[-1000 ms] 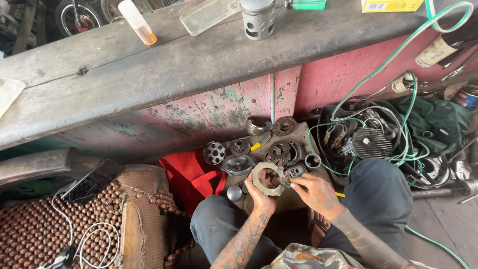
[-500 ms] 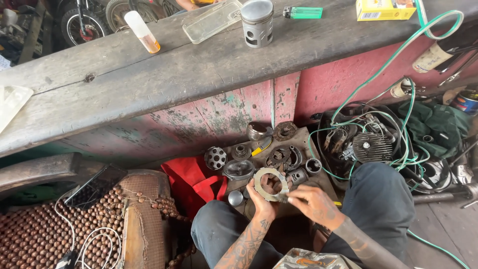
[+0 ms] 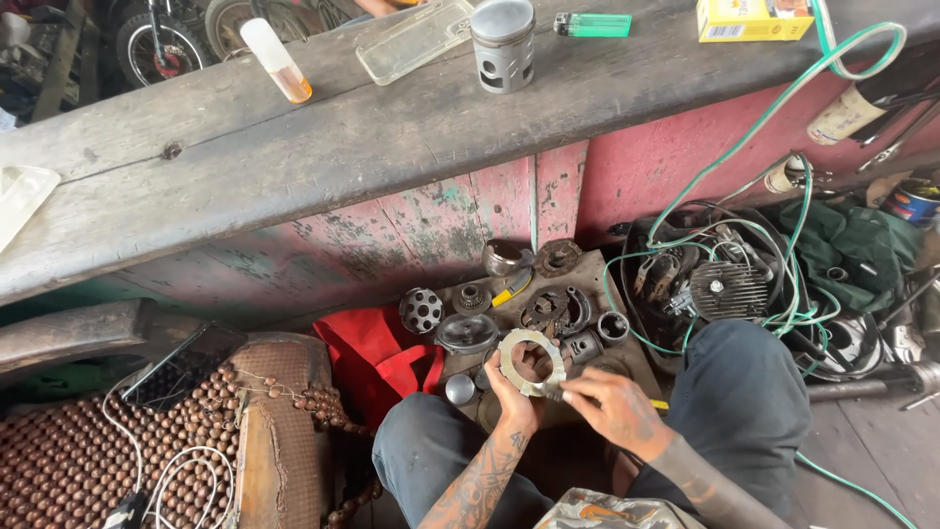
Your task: The person sits on the floor and uses a small yellow tool to scrape and clean a circular metal part, then handles a small gear-like component, manipulating it with both hands. Various engine parts and tools are scattered on the floor around them.
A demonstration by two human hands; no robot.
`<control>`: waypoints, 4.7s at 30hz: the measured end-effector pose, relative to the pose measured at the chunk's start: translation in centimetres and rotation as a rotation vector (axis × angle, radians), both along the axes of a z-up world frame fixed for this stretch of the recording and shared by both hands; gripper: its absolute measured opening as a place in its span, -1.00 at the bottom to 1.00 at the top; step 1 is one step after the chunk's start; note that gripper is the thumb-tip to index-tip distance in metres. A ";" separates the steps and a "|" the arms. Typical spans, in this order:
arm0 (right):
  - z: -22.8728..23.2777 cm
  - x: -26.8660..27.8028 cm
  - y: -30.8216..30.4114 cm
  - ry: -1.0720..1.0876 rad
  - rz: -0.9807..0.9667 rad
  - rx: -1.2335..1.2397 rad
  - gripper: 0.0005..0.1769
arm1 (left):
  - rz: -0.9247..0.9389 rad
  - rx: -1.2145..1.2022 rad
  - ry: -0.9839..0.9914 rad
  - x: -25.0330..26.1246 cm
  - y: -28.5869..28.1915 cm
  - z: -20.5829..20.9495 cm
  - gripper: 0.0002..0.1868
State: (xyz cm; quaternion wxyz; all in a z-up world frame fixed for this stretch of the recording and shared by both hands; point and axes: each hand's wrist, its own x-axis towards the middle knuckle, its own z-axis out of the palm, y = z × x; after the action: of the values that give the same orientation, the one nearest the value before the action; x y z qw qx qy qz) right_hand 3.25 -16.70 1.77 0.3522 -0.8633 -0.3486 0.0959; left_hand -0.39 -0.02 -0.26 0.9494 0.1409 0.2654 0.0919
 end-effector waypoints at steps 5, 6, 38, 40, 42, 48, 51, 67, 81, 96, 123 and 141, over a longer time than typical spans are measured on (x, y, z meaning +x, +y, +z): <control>-0.2 0.4 -0.4 -0.020 -0.066 -0.049 -0.62 | 0.001 0.046 0.049 0.2 0.1 -1.1 -0.32; -0.6 0.4 -0.4 -0.032 -0.057 -0.056 -0.62 | 0.012 0.019 0.028 0.3 0.1 -0.9 -0.31; 0.6 0.9 -0.1 0.136 -0.041 -0.145 -0.59 | 0.005 -0.012 0.069 0.6 -0.2 -0.5 -0.30; 0.7 1.1 0.2 0.075 -0.076 -0.146 -0.61 | 0.030 -0.012 0.064 0.7 0.1 -1.0 -0.29; 1.1 0.1 0.4 0.121 -0.038 -0.114 -0.63 | 0.025 0.008 0.082 0.5 0.2 -0.1 -0.29; -0.5 1.3 0.1 -0.026 -0.090 -0.133 -0.64 | 0.055 0.011 0.072 0.7 0.1 -1.2 -0.31; 0.4 0.7 0.1 0.022 -0.064 -0.069 -0.65 | 0.033 0.023 0.059 0.5 0.3 0.5 -0.30; -1.1 2.0 0.1 -0.021 -0.119 -0.154 -0.84 | -0.015 0.003 0.099 0.5 0.6 -0.6 -0.42; 0.7 1.2 0.8 0.207 -0.055 0.035 -0.84 | -0.033 -0.017 0.136 0.4 1.0 -2.2 -0.42; 2.0 0.6 1.3 0.080 -0.083 -0.034 -0.71 | 0.029 0.067 0.211 -0.2 0.4 3.8 -0.42; 0.2 -0.9 0.6 0.197 -0.057 -0.021 -0.69 | 0.106 0.410 0.367 -0.8 -0.1 -0.3 -0.43; -1.6 -0.7 -0.5 0.222 -0.066 -0.013 -0.71 | 0.030 0.434 0.311 0.1 -0.7 -0.7 -0.36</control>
State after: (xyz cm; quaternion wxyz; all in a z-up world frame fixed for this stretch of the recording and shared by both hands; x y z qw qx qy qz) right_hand 2.52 -17.17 0.14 0.3859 -0.8606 -0.2784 0.1814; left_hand -0.32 -0.75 -0.97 0.8433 0.3496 0.3843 0.1377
